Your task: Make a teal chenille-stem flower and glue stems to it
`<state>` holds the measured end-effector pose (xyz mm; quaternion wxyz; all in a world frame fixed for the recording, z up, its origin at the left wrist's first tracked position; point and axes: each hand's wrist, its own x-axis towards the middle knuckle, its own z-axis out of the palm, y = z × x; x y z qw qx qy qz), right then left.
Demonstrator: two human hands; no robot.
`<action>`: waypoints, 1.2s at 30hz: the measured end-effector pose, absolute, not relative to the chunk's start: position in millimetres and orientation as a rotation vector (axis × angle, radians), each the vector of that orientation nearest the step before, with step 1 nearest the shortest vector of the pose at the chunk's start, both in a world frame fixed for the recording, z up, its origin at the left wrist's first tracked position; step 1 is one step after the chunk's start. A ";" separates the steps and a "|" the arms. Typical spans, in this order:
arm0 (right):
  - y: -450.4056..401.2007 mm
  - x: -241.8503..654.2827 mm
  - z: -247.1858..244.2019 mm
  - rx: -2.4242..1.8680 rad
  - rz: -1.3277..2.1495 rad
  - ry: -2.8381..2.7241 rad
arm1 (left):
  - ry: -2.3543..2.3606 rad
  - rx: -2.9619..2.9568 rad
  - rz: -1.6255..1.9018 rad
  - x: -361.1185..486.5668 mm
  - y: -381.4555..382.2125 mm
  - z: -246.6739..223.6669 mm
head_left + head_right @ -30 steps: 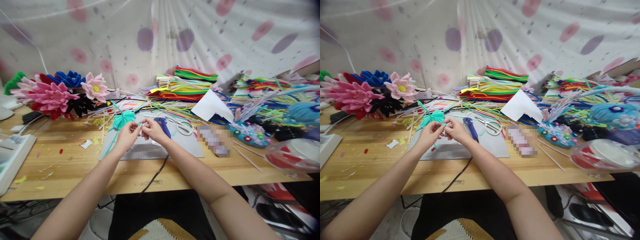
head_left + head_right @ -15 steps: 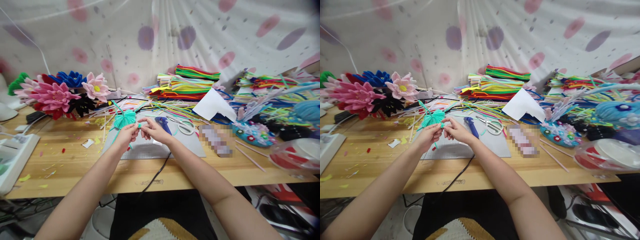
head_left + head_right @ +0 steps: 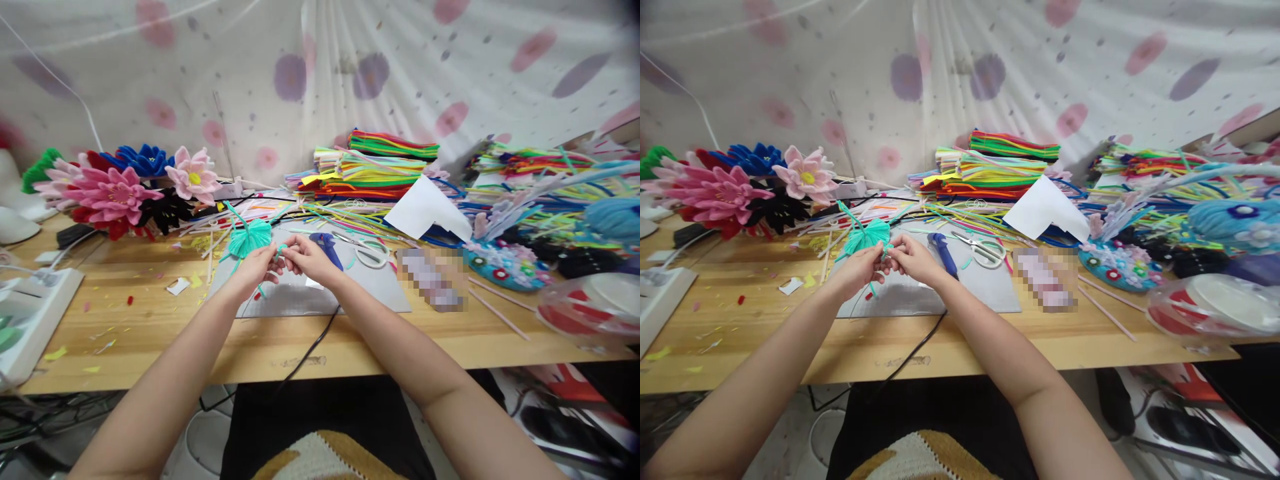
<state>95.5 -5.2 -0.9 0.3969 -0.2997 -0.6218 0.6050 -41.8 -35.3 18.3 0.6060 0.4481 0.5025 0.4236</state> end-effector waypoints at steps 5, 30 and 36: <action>-0.7 98.6 5.8 -0.816 1.617 -1.533 | 1.196 1.091 1.130 -40.3 -41.1 23.2; 0.1 89.8 2.9 -0.958 1.665 -1.596 | 1.561 1.610 1.242 -39.3 -48.9 11.7; -4.4 90.4 3.1 -0.809 1.726 -1.632 | 1.536 1.524 1.261 -39.4 -48.3 10.7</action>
